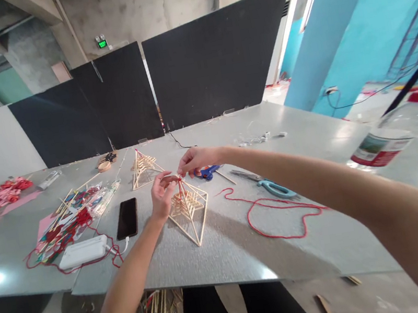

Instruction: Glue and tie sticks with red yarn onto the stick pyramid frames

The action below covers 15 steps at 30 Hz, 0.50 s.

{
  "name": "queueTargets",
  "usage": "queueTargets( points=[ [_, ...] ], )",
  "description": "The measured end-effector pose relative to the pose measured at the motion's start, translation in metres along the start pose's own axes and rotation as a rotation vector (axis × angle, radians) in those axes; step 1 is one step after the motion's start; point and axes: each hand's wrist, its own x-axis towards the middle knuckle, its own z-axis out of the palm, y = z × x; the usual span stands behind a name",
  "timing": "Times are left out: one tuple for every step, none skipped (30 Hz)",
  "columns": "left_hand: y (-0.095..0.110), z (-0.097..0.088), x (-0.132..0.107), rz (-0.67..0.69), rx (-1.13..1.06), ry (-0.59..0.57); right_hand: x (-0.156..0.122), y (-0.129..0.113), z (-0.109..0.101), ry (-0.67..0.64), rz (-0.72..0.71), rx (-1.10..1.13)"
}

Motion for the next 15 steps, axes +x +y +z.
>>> queueTargets(
  points=[
    [0.001, 0.000, 0.000, 0.003, 0.015, -0.001, -0.004, 0.003, 0.003, 0.038, -0.013, 0.014],
    [0.003, 0.000, 0.001, 0.008, 0.044, 0.003, -0.008, 0.006, 0.006, 0.076, -0.030, 0.023],
    [0.006, 0.001, 0.002, 0.014, 0.082, 0.009, -0.012, 0.008, 0.010, 0.114, -0.050, 0.028],
    [0.008, 0.002, 0.003, 0.023, 0.129, 0.014, -0.015, 0.010, 0.014, 0.154, -0.071, 0.030],
    [0.010, 0.002, 0.004, 0.037, 0.182, 0.013, -0.019, 0.012, 0.018, 0.193, -0.091, 0.030],
    [0.012, 0.003, 0.005, 0.055, 0.235, 0.005, -0.022, 0.014, 0.023, 0.230, -0.110, 0.027],
    [0.013, 0.004, 0.006, 0.074, 0.279, -0.005, -0.025, 0.017, 0.028, 0.265, -0.129, 0.022],
    [0.013, 0.005, 0.007, 0.091, 0.310, -0.014, -0.027, 0.019, 0.032, 0.299, -0.151, 0.018],
    [0.013, 0.006, 0.007, 0.102, 0.325, -0.014, -0.028, 0.022, 0.036, 0.335, -0.174, 0.015],
    [0.011, 0.006, 0.008, 0.106, 0.325, -0.004, -0.029, 0.026, 0.040, 0.369, -0.195, 0.013],
    [0.009, 0.006, 0.008, 0.101, 0.310, 0.018, -0.030, 0.029, 0.043, 0.406, -0.214, 0.010],
    [0.006, 0.007, 0.007, 0.089, 0.285, 0.044, -0.030, 0.032, 0.047, 0.441, -0.231, 0.003],
    [0.004, 0.006, 0.007, 0.072, 0.256, 0.069, -0.030, 0.034, 0.049, 0.474, -0.251, -0.007],
    [0.001, 0.006, 0.007, 0.054, 0.228, 0.092, -0.030, 0.037, 0.052, 0.503, -0.275, -0.024],
    [-0.001, 0.006, 0.007, 0.037, 0.205, 0.108, -0.030, 0.039, 0.055, 0.528, -0.301, -0.049]
  ],
)
